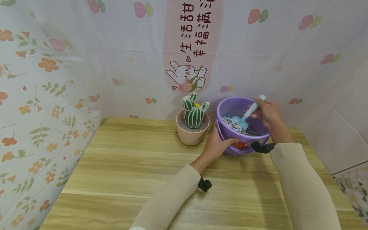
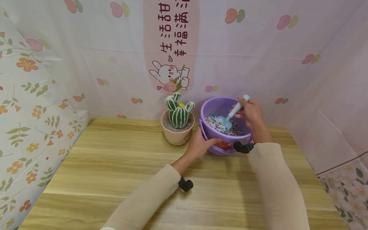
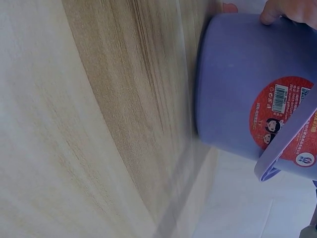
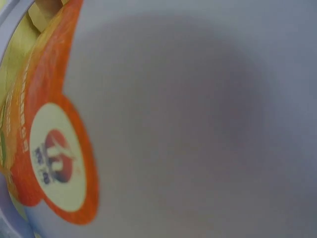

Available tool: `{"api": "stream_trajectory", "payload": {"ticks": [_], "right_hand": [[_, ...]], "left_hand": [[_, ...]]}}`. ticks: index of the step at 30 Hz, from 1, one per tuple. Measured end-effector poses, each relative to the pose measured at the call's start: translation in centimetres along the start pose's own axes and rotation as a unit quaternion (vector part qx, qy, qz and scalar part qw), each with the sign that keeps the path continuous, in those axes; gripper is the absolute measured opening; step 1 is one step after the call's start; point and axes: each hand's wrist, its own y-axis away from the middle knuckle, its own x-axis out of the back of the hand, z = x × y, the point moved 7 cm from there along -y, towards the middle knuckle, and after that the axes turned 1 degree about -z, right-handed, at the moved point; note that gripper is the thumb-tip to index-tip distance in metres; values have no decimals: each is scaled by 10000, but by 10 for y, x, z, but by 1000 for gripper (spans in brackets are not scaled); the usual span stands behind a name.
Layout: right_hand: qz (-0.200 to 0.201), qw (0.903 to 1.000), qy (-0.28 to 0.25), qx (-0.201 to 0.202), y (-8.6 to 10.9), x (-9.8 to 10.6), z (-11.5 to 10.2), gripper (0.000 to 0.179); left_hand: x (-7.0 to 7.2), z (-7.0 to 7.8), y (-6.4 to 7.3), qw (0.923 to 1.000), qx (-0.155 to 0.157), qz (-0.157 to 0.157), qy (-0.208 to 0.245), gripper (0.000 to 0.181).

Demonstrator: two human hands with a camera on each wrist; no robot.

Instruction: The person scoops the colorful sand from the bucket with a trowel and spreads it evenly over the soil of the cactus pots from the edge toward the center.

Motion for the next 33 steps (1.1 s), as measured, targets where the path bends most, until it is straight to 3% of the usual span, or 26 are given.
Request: {"api": "stream_trajectory", "payload": {"ticks": [15,21,33], "right_hand": [[323,9974,-637,-31,1,7,-2,33],[486,9929,-1084,88,1,9,-3,27],[790,9812,-1755,144,2,13,-5,32]], "left_hand": [[-1,2,-1,9999,-91,6,-52,116],[0,2,-1,9999,-125,18,-67,115],[1,2,0,9999,-65,-35,-82,116]]}}
